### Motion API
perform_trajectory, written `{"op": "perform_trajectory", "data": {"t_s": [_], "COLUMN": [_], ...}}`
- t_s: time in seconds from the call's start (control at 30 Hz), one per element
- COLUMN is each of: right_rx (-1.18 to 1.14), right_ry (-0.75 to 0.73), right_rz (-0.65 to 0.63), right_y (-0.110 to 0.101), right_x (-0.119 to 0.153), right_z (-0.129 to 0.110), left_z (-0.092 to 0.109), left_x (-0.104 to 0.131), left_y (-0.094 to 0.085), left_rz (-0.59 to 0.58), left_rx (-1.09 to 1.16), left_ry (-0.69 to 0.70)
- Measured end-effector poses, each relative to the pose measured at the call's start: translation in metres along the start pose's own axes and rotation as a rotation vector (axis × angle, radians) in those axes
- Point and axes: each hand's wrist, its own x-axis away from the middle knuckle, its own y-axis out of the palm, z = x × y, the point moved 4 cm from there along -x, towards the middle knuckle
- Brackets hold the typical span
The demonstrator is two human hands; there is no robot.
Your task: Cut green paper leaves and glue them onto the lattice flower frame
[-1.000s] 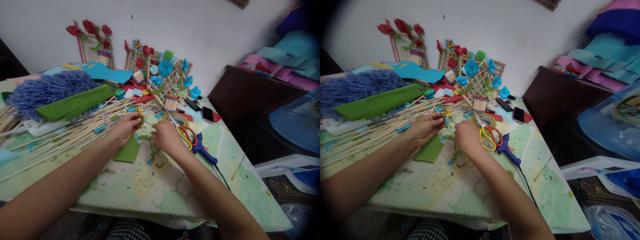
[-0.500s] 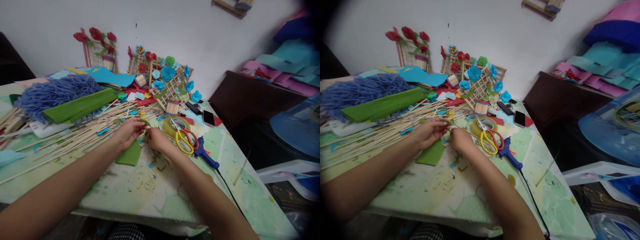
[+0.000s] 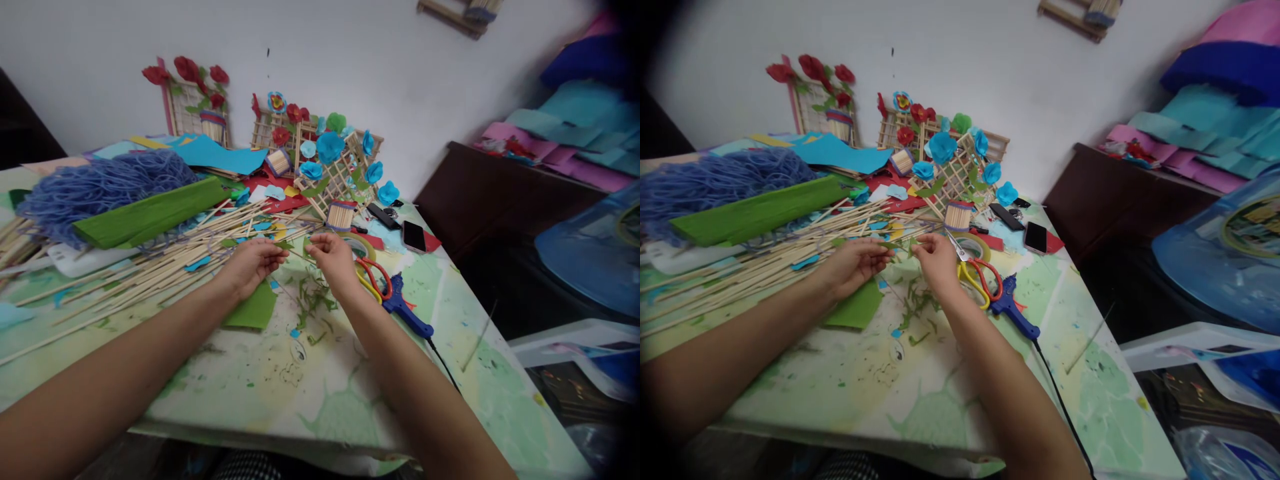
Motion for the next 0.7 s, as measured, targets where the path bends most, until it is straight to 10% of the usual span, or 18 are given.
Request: {"op": "perform_trajectory", "data": {"t_s": [0.17, 0.7], "right_rx": [-0.395, -0.414], "right_ry": [0.124, 0.184], "right_rz": [-0.012, 0.0], "right_y": [0.008, 0.011], "right_x": [0.008, 0.011], "right_z": [0.0, 0.002], "left_z": [-0.005, -0.006], "left_x": [0.004, 0.013], "left_y": [0.004, 0.012], "left_rz": [-0.043, -0.18], "left_rx": [-0.051, -0.08], "left_ry": [-0.046, -0.022]}}
